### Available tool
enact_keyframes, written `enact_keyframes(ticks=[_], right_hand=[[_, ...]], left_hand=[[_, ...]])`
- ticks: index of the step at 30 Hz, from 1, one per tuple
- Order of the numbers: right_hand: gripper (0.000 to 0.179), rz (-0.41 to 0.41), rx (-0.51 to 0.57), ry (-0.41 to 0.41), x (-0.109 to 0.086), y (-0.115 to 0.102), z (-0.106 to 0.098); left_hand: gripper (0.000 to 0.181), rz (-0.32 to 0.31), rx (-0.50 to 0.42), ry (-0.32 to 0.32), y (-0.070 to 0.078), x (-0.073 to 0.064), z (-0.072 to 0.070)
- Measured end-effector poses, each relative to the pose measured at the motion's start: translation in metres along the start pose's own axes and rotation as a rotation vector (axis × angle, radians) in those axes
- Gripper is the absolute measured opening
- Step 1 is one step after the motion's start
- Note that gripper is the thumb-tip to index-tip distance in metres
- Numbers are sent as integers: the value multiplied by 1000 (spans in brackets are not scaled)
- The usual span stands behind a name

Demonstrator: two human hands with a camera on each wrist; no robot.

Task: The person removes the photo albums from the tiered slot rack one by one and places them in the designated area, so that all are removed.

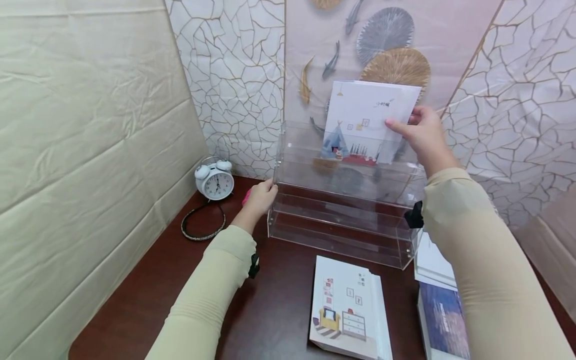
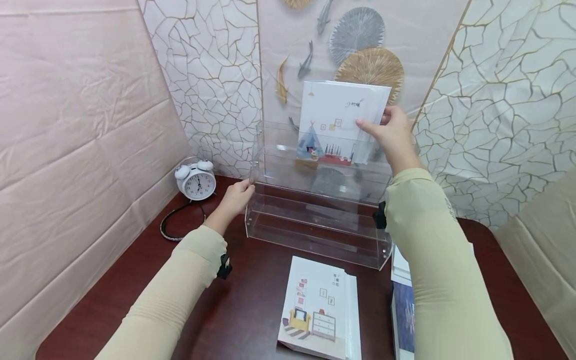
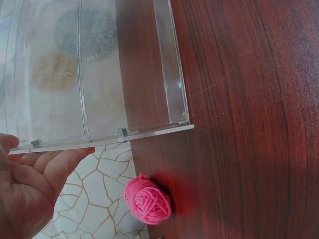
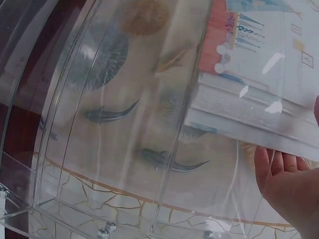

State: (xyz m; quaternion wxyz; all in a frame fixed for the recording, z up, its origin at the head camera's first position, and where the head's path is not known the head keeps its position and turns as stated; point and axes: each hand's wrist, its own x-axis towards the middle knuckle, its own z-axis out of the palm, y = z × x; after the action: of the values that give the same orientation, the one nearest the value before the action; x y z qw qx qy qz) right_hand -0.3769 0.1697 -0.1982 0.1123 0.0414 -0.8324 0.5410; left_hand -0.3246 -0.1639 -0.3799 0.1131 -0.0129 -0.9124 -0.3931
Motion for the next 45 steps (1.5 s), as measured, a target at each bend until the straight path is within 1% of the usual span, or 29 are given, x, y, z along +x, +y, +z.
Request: enact_keyframes(ticks=[3, 5, 7, 9, 13, 15, 18, 23, 26, 29, 32, 35, 40, 42, 45], right_hand=[[68, -8, -103, 12, 3, 1, 2], [58, -16, -133, 28, 4, 3, 3], [48, -34, -114, 31, 4, 4, 4], [44, -45, -83, 19, 3, 3, 6], [50, -45, -41, -17, 1, 0, 9], [53, -38, -50, -15, 1, -2, 10], [50, -46, -48, 1, 3, -6, 11], [40, -121, -9, 34, 6, -14, 14], [38, -167, 14, 47, 8, -19, 16], [38, -191, 31, 60, 9, -24, 18], [39, -197, 66, 68, 9, -28, 17], [40, -200, 123, 76, 8, -33, 13], [42, -226, 285, 110, 6, -40, 6], [43, -239, 360, 113, 5, -42, 3], [43, -279, 443, 118, 2, -45, 1]], left_hand=[[43, -1, 4, -1, 1, 0, -1], [43, 1, 4, -4, 1, 1, 0], [40, 5, 1, -2, 1, 1, 0], [37, 11, 5, 7, 1, 1, -1], [33, 19, 12, 13, 1, 1, -1], [36, 18, 7, 8, 2, 0, -1], [38, 13, 1, 8, 2, 0, 0], [38, 22, 13, 10, 2, 0, 1], [37, 27, 14, 14, 2, 0, 0], [37, 18, 6, 10, 1, 0, 0], [39, 8, -1, -2, 0, 1, 0], [38, 6, -2, -4, 0, 1, 0], [31, 22, -6, 9, 3, 1, -2], [31, 13, -8, 5, 4, 0, -3], [37, -18, -21, -15, 4, -2, -3]])
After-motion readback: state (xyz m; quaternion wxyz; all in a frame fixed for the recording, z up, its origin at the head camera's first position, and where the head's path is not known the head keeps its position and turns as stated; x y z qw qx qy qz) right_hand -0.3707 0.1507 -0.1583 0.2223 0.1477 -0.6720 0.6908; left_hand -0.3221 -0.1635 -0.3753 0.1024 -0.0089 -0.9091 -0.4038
